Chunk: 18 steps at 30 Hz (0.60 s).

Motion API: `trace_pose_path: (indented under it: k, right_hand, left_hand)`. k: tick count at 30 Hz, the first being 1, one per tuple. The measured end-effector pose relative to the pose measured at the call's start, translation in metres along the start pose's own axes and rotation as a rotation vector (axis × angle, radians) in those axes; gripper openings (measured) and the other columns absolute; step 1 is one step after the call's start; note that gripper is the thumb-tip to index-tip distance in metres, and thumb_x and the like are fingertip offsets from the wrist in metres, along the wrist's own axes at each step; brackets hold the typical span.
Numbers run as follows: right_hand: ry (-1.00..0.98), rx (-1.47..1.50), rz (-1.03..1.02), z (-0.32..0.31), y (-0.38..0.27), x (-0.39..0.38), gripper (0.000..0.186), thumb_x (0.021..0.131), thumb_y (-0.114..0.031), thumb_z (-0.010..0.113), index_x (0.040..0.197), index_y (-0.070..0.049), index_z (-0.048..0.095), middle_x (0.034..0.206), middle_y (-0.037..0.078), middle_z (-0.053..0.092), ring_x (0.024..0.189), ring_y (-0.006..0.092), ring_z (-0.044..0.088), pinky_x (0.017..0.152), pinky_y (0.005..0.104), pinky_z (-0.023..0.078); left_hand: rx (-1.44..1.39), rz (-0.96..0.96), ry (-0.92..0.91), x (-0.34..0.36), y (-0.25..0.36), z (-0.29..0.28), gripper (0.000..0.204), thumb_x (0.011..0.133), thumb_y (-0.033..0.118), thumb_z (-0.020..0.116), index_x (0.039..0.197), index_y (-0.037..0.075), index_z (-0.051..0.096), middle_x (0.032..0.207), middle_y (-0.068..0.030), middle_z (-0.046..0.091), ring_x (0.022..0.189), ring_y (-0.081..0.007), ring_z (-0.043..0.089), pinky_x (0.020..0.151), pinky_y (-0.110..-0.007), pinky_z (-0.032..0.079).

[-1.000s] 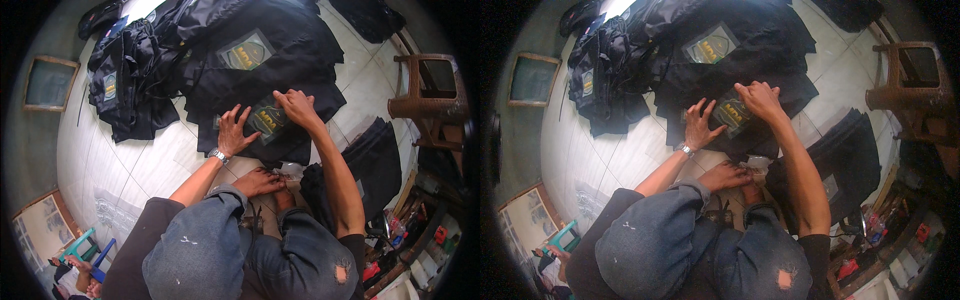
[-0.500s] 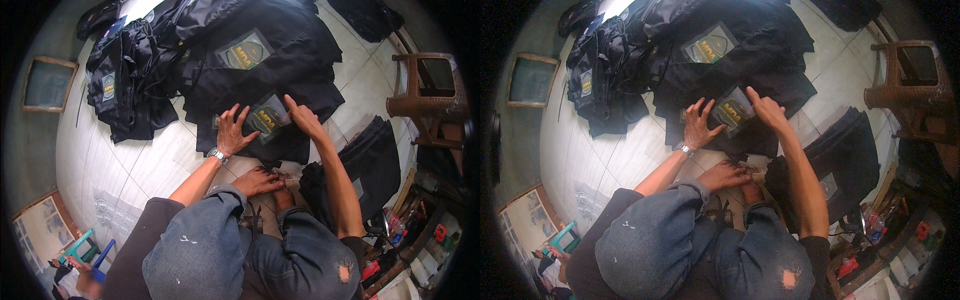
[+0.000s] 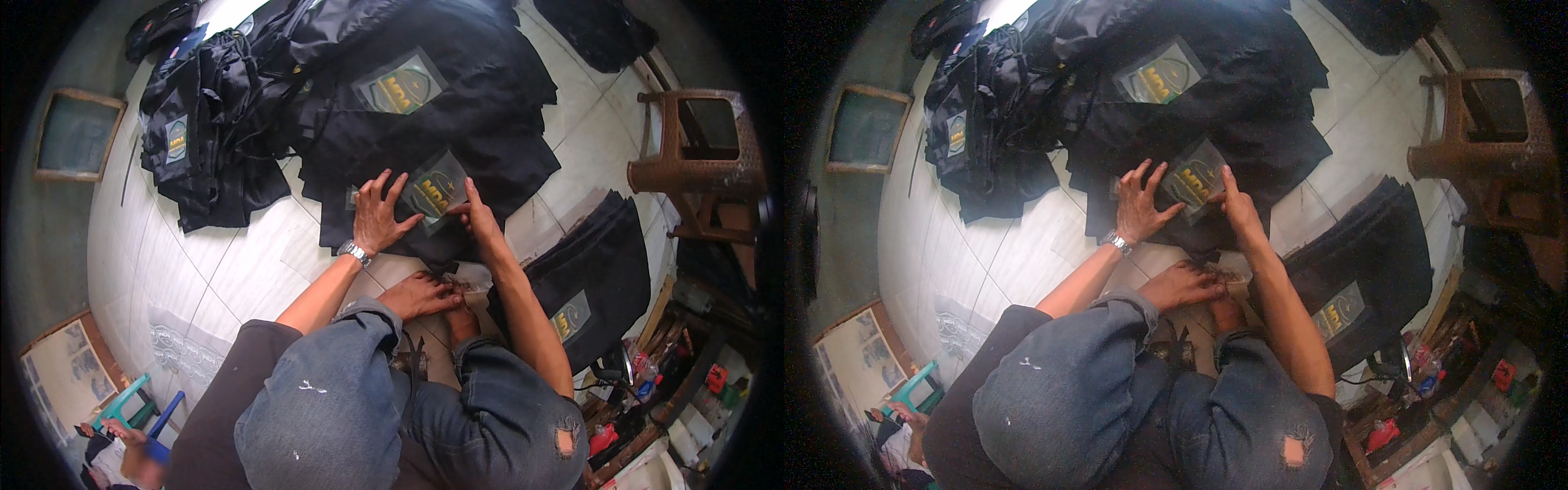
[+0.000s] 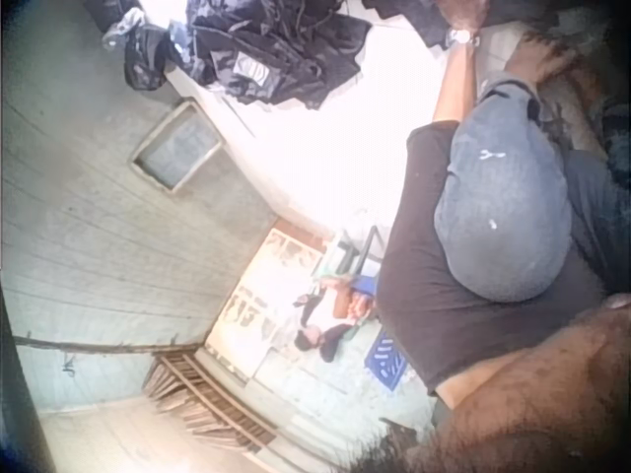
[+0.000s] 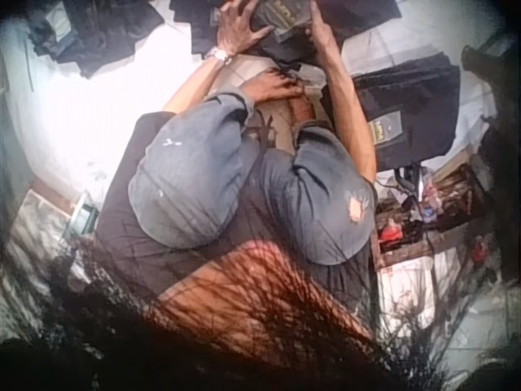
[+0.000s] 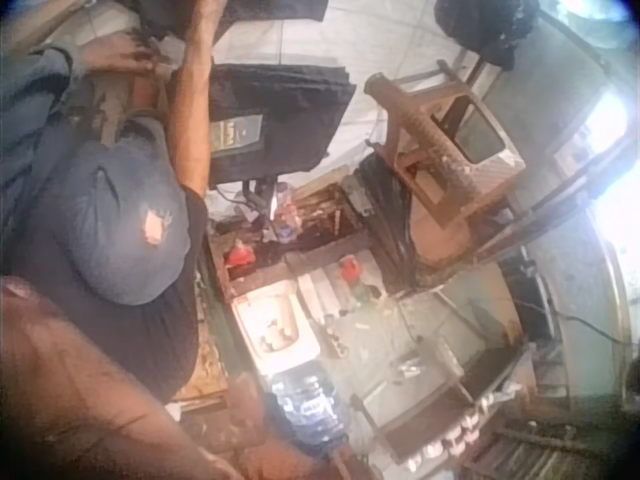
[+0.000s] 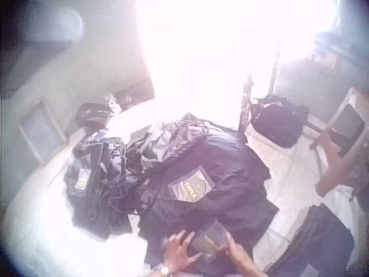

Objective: The person sits on the floor and repeatedly places a transparent transfer sheet with a logo onto black fabric pieces. They use a handheld iron to press the sheet, then peel it off to reveal the applied logo. The process is repeated on multiple fabric items.

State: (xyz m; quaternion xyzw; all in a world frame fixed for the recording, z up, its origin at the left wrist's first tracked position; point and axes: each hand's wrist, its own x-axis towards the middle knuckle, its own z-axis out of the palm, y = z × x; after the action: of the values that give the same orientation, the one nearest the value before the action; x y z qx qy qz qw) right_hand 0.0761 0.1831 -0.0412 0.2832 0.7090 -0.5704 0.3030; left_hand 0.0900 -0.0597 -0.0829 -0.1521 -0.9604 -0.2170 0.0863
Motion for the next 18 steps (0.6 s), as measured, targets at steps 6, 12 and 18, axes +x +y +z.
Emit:
trace_pose_path:
  k: [6,12,18]
  right_hand:
    - [-0.05,0.136,0.115,0.012,0.017,-0.003,0.089,0.091,-0.085,0.043,0.105,-0.004,0.076,0.069,-0.008,0.045,0.059,0.007,0.034,0.055,0.0246,0.026]
    - [-0.122,0.316,0.26,0.027,0.014,-0.013,0.081,0.094,-0.081,0.045,0.099,-0.006,0.075,0.068,-0.008,0.044,0.058,0.0081,0.033,0.056,0.0257,0.028]
    - [-0.268,0.641,0.374,0.04,0.017,-0.015,0.073,0.101,-0.07,0.045,0.103,-0.003,0.074,0.069,-0.007,0.044,0.06,0.0092,0.035,0.057,0.0275,0.03]
  left_hand:
    - [-0.02,-0.003,-0.006,0.0,0.0,-0.002,0.095,0.076,0.056,0.085,0.155,0.022,0.044,0.152,-0.0119,0.038,0.132,-0.0344,0.037,0.111,-0.052,0.035]
    - [-0.063,-0.007,-0.011,0.0,0.0,-0.004,0.079,0.086,0.042,0.079,0.154,0.021,0.046,0.152,-0.0125,0.039,0.131,-0.035,0.038,0.111,-0.051,0.035]
    - [-0.066,0.009,0.046,0.001,-0.001,-0.004,0.064,0.089,0.015,0.066,0.151,0.021,0.05,0.149,-0.0118,0.045,0.126,-0.0342,0.044,0.107,-0.047,0.038]
